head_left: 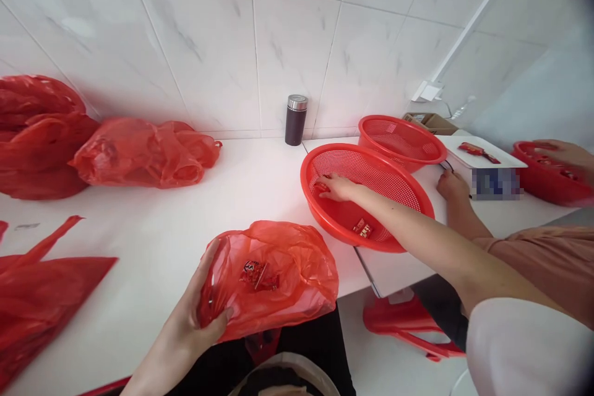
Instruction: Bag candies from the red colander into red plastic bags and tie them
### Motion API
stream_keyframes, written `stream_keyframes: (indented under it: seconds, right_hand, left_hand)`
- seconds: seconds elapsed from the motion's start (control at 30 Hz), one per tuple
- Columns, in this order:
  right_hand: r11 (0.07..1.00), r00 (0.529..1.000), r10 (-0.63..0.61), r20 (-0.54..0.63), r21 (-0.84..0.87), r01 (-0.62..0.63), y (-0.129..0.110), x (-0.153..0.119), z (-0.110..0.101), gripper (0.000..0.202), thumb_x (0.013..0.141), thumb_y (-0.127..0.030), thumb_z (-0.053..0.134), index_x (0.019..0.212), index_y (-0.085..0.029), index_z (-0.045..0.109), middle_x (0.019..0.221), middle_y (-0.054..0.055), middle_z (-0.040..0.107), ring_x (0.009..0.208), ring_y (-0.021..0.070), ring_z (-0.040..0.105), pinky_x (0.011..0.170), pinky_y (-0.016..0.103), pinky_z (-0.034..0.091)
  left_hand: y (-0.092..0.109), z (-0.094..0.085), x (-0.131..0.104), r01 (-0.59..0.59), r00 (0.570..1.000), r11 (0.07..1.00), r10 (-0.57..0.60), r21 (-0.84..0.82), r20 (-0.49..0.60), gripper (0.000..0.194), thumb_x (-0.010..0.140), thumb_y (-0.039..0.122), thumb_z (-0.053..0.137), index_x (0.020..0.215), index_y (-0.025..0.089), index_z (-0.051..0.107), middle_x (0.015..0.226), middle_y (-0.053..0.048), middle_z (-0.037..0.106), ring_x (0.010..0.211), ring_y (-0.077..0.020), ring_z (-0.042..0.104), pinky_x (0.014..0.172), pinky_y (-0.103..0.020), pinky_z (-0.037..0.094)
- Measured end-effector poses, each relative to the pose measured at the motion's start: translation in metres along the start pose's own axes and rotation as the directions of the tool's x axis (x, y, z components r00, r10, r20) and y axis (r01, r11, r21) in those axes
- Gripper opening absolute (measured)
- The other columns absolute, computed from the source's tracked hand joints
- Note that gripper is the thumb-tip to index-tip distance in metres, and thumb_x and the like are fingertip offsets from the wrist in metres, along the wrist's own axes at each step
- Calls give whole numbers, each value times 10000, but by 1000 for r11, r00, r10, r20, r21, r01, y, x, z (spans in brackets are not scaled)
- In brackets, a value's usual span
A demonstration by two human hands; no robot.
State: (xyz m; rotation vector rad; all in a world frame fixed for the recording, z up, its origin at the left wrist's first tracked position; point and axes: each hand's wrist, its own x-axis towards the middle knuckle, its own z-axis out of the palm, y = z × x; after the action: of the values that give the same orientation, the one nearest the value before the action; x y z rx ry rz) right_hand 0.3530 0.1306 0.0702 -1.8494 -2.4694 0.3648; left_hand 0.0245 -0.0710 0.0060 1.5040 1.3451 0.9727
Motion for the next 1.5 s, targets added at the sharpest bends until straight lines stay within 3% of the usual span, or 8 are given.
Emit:
stream_keyframes:
  seconds: [0.43,0.53,0.67,0.83,1.07,1.2,1.33,1.5]
  right_hand:
    - [794,982,-175,-73,579,185,-58,-33,-32,128,907,-297,541,997,-215,580,932,36,671,773,153,657,660,292,563]
    - [575,902,-429,52,786,229,-104,-66,-6,98,881,-310,580,950,-241,570,892,-5,664,742,135,654,685,296,571]
    - [702,907,-418,59,655,281,-128,-86,48,82,913,-221,504,943,-269,563,1025,23,643,926,162,641,856,339,553]
    - [840,928,-369,-40,414,352,-106,-79,66,312,919,-90,382,1155,-217,543,1237,99,566,1112,180,597,994,339,491]
    - [840,907,-419,39,397,371,-104,-98,44,461,926,-86,382,1314,-282,537,1513,60,367,1347,182,435,1110,388,396]
    - [792,909,-376,-181,447,417,-85,-96,12,375,942,-162,411,1250,-282,587,1372,51,537,1240,188,541,1064,408,441]
    - [957,954,-87,-288,242,161,-23,-59,-16,379,929,-266,476,1299,-305,551,1364,52,544,1234,258,537,1022,469,458]
    - [966,961,240,139,61,-251,67,-5,7,650,844,-316,629,1450,-260,402,1454,140,451,1280,327,485,1010,461,444]
  left_hand:
    - [5,2,5,19,998,998,-23,-66,-66,802,845,385,644,1523,437,217,1628,54,175,1498,-260,92,1201,-467,118]
    - [6,3,8,4,998,996,-9,-93,-59,815,841,345,657,1523,435,219,1631,67,162,1499,-238,90,1203,-423,125]
    - [6,1,5,4,998,997,-9,-76,-59,826,835,316,670,1521,433,225,1628,74,178,1500,-224,94,1207,-408,131]
    - [3,-4,-3,13,996,999,-17,-46,-85,824,839,330,659,1518,459,210,1631,88,142,1501,-227,91,1212,-428,111]
    - [4,-3,-4,-15,998,1000,14,-17,-61,830,836,352,662,1526,436,208,1628,77,169,1502,-243,71,1210,-440,87]
    - [4,-6,-5,-20,999,1000,21,8,-33,830,856,333,646,1535,422,178,1635,61,149,1501,-245,52,1205,-439,95]
    - [3,-6,-5,-29,999,999,30,-16,25,828,872,307,632,1529,455,150,1633,77,155,1503,-221,56,1206,-428,96]
    - [6,-2,-4,-32,999,999,32,-13,0,798,879,309,621,1525,456,177,1636,91,128,1504,-214,36,1206,-419,81]
